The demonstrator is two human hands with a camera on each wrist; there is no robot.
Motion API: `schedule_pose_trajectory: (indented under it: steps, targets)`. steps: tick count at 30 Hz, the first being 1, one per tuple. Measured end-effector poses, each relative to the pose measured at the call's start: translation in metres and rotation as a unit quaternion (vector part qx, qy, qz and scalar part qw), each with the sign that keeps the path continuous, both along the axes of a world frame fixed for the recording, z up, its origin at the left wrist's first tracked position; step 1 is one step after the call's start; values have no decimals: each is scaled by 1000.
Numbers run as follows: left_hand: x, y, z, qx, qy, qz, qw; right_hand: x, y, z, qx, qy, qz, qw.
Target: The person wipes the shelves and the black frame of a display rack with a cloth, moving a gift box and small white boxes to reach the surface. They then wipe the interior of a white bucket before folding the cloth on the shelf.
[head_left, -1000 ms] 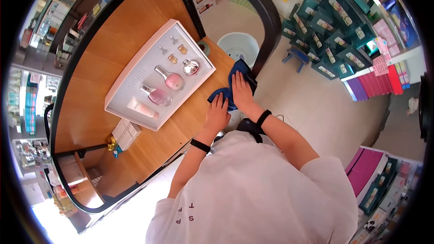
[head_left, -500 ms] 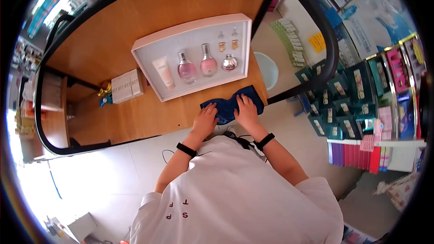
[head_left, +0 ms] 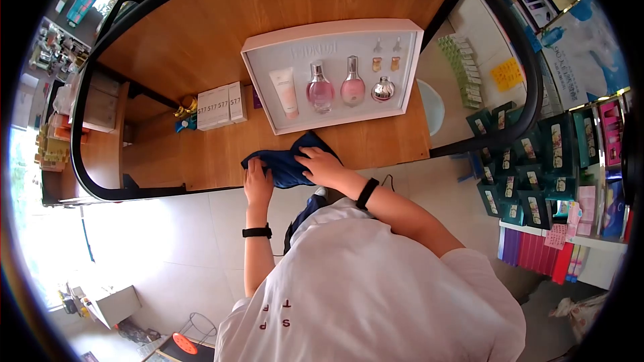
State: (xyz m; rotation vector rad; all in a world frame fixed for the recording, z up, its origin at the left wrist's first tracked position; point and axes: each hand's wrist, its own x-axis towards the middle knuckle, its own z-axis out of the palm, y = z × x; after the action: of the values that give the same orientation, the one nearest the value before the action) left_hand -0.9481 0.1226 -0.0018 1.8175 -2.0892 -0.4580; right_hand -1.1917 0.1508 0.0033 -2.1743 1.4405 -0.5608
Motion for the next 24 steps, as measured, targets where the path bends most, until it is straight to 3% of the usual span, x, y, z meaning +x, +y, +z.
schedule_pose_trajectory:
  steps: [6, 8, 13, 19, 21, 24]
  targets:
    - [-3, -1, -6, -82, -25, -137, 987, -25, 11, -19, 30, -14, -53, 998]
    - [-12, -5, -2, -13, -14, -159, 987, -42, 19, -18, 13, 35, -145, 989]
    - [-75, -8, 13, 27, -20, -266, 963, -83, 42, -19, -3, 73, -256, 964]
    - [-152, -9, 9, 25, -18, -413, 910, -133, 89, -20, -39, 99, -412, 905]
    - [-176, -8, -3, -20, -5, -475, 879, -143, 109, -15, -40, 171, -465, 867]
    - [-217, 2, 6, -26, -1, -515, 857, -149, 126, 0, -3, 120, -528, 841]
